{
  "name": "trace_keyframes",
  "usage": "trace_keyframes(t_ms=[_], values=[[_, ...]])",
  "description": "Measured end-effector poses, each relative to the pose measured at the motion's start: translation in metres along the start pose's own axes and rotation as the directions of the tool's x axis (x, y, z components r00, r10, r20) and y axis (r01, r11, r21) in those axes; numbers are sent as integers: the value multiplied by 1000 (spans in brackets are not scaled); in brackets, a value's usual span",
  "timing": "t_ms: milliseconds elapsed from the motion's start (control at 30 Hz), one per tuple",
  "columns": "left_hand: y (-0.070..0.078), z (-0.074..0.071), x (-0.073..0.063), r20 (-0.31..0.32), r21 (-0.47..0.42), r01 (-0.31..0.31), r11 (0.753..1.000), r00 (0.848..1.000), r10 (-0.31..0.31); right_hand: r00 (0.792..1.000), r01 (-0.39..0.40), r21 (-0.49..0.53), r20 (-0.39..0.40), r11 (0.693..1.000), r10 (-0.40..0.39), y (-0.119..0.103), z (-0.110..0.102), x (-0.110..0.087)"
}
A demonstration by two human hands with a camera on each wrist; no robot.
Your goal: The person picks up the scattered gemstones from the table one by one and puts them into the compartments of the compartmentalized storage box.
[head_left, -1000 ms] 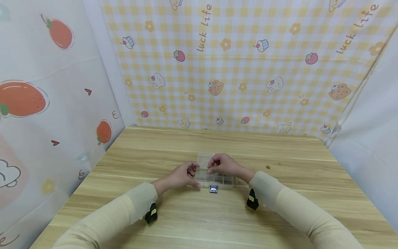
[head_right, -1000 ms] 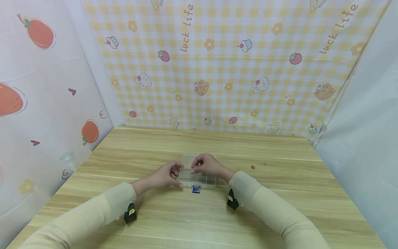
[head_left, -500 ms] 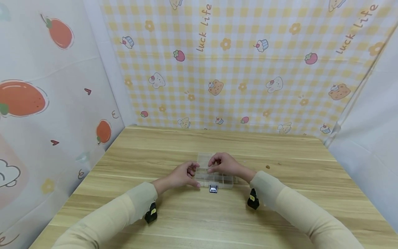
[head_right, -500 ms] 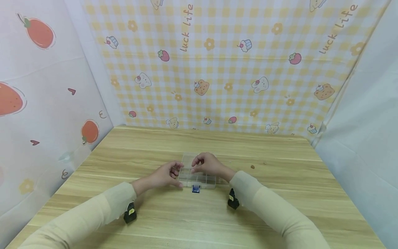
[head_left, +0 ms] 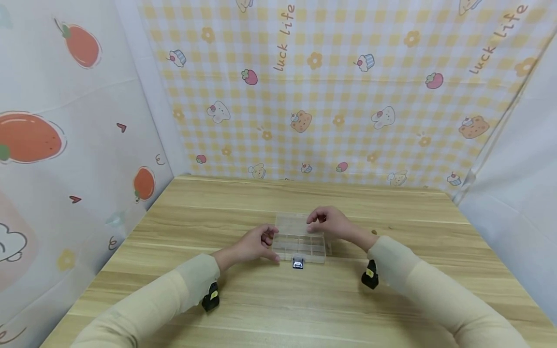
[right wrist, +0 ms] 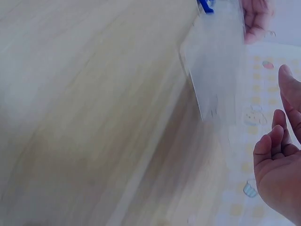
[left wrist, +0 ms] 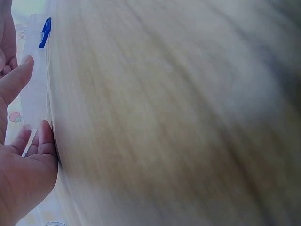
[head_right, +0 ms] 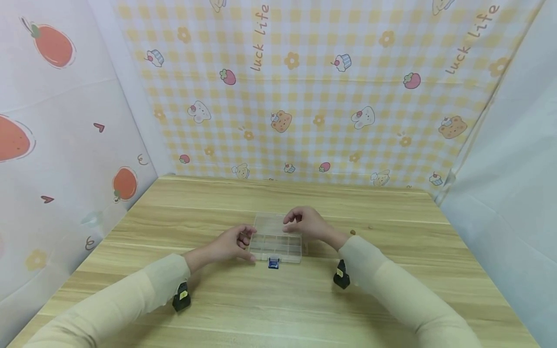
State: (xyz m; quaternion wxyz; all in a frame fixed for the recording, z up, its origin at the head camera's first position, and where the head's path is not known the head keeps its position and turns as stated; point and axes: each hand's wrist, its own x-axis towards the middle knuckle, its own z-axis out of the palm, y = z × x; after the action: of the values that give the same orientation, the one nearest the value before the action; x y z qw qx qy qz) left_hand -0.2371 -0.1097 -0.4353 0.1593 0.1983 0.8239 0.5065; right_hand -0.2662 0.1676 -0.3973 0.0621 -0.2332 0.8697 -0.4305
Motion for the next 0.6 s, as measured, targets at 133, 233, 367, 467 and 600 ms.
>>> trace_keyframes(t_ms=[133, 233, 367, 467, 600], values=[[0, 0, 0, 5, -6, -5, 1000, 1000, 5, 999, -18, 6, -29, 1000, 18, 2, -13, -8], [1, 0, -1, 6, -3, -5, 1000, 1000, 5, 998, -37, 24, -41, 999, 38, 5, -22, -14], [2, -1, -1, 10, 1, -4, 1000, 1000, 4, 997, -52, 41, -54, 998, 55, 9, -34, -22], [2, -1, -1, 12, 3, -5, 1000, 1000, 5, 996, -51, 43, -74, 998, 54, 12, -44, -29], [2, -1, -1, 13, 0, -1, 1000, 1000, 1, 993, -64, 63, -97, 996, 70, 19, -55, -37]])
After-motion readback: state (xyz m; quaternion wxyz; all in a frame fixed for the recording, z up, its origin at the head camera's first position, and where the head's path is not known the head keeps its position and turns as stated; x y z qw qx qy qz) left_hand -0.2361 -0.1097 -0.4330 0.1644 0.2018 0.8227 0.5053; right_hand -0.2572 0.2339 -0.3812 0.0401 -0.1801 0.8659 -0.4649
